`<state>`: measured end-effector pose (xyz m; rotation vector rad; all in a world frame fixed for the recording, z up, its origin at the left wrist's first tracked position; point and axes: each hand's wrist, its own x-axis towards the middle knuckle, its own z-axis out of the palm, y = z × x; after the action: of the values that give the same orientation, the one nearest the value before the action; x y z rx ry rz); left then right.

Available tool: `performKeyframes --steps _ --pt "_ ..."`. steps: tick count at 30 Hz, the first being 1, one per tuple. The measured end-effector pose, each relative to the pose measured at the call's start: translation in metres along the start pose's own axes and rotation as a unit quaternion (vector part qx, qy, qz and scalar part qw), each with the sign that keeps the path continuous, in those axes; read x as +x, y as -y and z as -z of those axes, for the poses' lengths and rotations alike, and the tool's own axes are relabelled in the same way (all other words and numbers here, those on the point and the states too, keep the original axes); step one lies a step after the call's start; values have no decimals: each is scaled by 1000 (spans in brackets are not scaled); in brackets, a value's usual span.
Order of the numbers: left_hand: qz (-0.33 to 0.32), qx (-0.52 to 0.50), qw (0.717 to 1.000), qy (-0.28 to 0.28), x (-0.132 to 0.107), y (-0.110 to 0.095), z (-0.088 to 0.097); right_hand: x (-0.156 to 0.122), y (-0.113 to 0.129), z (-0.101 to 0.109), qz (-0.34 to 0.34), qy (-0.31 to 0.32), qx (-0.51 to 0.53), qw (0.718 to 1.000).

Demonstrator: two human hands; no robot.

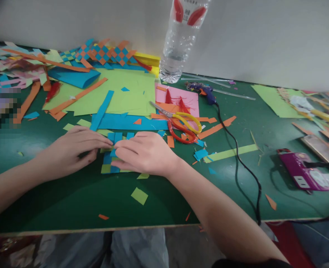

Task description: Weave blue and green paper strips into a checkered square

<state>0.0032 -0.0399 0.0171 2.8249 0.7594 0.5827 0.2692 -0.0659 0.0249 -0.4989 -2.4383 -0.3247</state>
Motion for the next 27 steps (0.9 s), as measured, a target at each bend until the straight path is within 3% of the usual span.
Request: performKeyframes --steps 8,14,17,22,27 --pt "-14 15 1000 17 -1 2 -1 3 0 -1 -25 -6 -27 999" --pt "-14 12 999 30 0 3 1 0 -3 -1 -43 50 -57 996" --pt "-11 9 999 29 1 2 2 -1 -4 0 -39 48 -56 997" --pt "-26 17 1000 -2 1 0 3 1 -4 -1 -25 23 -47 998" --pt "13 39 997 -72 -2 2 3 1 -5 -3 -18 17 -34 999"
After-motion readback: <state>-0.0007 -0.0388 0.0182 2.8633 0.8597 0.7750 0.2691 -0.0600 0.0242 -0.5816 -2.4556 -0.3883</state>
